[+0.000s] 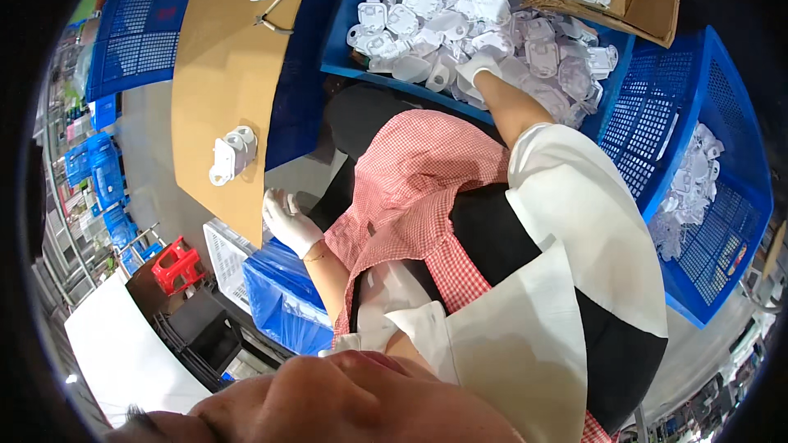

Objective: Inspect white plastic electronic housings using a precision tool and sort them into bins.

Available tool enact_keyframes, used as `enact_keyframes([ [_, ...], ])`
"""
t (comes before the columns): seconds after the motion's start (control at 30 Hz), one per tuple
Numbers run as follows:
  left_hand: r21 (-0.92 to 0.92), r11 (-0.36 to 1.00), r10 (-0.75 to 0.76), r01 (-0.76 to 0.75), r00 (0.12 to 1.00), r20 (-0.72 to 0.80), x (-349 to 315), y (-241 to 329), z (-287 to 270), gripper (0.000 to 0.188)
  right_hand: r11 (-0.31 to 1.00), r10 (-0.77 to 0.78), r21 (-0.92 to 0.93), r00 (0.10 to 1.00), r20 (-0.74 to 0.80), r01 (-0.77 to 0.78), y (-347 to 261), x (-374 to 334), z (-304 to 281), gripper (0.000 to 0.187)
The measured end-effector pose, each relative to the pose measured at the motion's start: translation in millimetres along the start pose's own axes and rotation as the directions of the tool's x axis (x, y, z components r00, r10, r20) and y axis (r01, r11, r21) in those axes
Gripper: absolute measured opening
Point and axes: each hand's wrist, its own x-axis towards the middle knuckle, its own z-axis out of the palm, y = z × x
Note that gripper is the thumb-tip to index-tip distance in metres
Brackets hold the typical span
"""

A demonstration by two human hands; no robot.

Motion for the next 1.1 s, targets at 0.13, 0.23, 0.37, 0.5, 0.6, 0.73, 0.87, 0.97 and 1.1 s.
enact_keyframes([
  [0.13,-0.385,0.901,-0.2,0.203,0.979,0.047,-15,24,10,0.036,0.978,-0.123,0.153,0.983,-0.136,0.143,4,-41,-39,0.067],
  [0.23,-0.489,0.818,-0.188,0.301,0.945,0.268,-25,33,17,0.038,0.961,-0.059,0.236,0.942,-0.331,0.143,-11,-84,-75,0.048],
  [0.37,-0.576,0.615,-0.064,0.538,0.763,0.644,-48,69,30,0.065,0.533,-0.633,0.256,0.581,-0.512,0.806,-80,-206,-137,0.027],
  [0.5,-0.694,0.332,0.192,0.64,0.674,0.713,-64,105,35,0.1,-0.087,-0.916,0.26,0.025,-0.4,0.962,-136,-294,-134,0.03],
  [0.6,-0.744,0.369,0.177,0.558,0.743,0.645,-70,108,5,0.102,-0.196,-0.969,0.292,-0.138,-0.205,0.936,-154,-328,-117,0.033],
  [0.73,-0.852,0.412,0.2,0.322,0.881,0.43,-78,86,-30,0.103,-0.175,-0.984,0.433,-0.154,-0.084,0.884,-169,-356,-102,0.058],
  [0.87,-0.856,0.47,0.12,0.215,0.945,0.303,-86,88,-56,0.11,0.296,-0.948,0.763,0.274,0.162,0.575,-173,-361,-90,0.051],
  [0.97,-0.874,0.461,0.171,0.151,0.952,0.255,-88,76,-60,0.115,0.449,-0.887,0.813,0.293,0.356,0.37,-177,-369,-71,0.045],
  [1.1,-0.825,0.56,0.237,0.077,0.939,0.248,-87,82,-65,0.111,0.441,-0.892,0.787,0.311,0.329,0.431,-183,-377,-68,0.04],
])
